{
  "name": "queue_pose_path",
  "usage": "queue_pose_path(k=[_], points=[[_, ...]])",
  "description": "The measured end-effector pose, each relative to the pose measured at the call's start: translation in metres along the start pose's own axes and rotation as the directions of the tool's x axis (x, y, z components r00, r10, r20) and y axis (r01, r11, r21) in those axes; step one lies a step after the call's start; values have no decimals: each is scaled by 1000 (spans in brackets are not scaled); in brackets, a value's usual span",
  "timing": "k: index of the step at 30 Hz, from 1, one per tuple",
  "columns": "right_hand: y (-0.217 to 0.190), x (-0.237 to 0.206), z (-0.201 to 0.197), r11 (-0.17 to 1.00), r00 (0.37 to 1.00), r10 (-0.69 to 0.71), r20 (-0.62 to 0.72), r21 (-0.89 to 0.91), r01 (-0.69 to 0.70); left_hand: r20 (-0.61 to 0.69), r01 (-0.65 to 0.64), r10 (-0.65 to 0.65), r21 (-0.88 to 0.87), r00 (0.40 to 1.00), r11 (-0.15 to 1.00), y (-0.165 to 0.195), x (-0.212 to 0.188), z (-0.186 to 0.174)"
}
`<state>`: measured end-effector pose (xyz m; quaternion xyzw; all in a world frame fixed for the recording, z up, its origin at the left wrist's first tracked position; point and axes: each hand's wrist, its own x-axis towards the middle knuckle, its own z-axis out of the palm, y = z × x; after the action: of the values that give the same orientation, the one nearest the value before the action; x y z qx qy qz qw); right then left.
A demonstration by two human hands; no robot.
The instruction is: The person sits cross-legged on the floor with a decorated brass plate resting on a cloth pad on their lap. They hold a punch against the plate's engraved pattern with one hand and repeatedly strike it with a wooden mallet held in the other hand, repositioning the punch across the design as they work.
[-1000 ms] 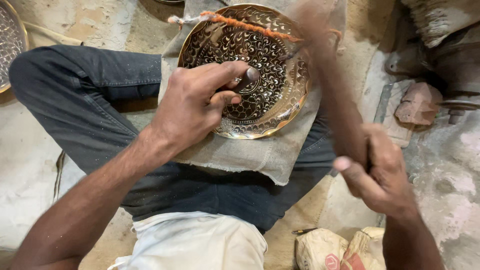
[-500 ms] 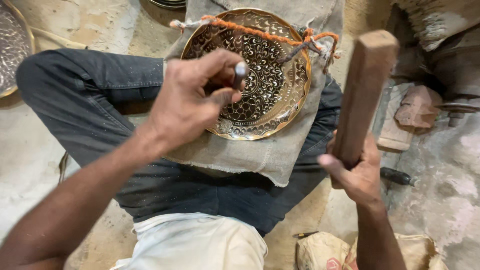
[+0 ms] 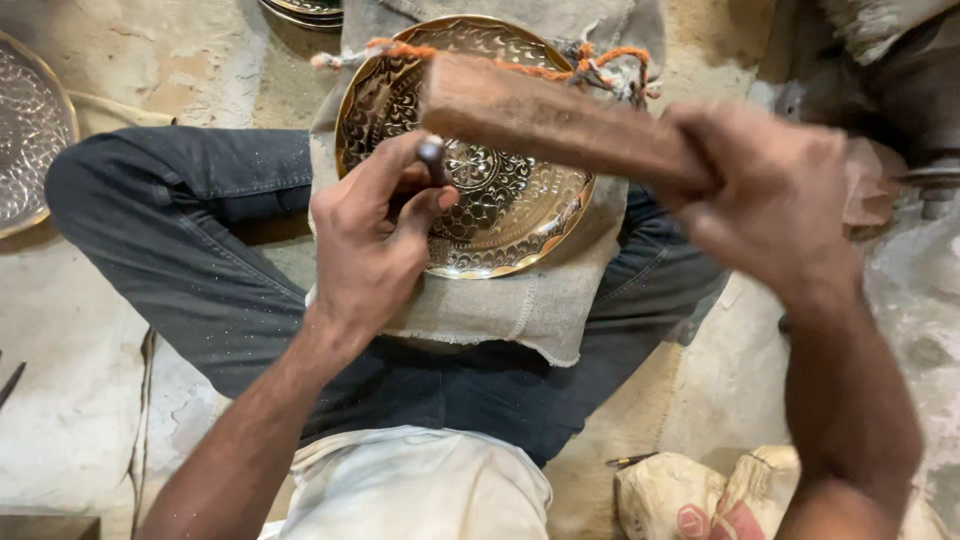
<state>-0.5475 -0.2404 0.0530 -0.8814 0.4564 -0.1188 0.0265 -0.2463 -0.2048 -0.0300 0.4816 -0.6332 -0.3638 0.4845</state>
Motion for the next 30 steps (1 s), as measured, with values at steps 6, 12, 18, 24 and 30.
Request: queue_pose_path(k=[6, 12, 18, 24, 30], points=[[-9, 35, -28, 947, 967, 185, 173, 232, -222, -14, 27, -27, -18, 1000, 999, 3, 0, 5], [-7, 32, -32, 988, 961, 153, 229, -66, -142, 14, 22, -21, -39, 1000, 999, 0, 1, 6], [-5, 14, -32, 984, 963, 135, 234, -143, -103, 26, 24, -23, -58, 999, 998, 1, -2, 10], [-11, 11, -33, 982, 955, 171, 242, -116, -146, 36, 40, -38, -55, 999, 998, 3, -1, 10], [-19, 11, -38, 978, 978, 109, 180, -195, -73, 52, 35, -32, -55, 998, 998, 6, 0, 10]])
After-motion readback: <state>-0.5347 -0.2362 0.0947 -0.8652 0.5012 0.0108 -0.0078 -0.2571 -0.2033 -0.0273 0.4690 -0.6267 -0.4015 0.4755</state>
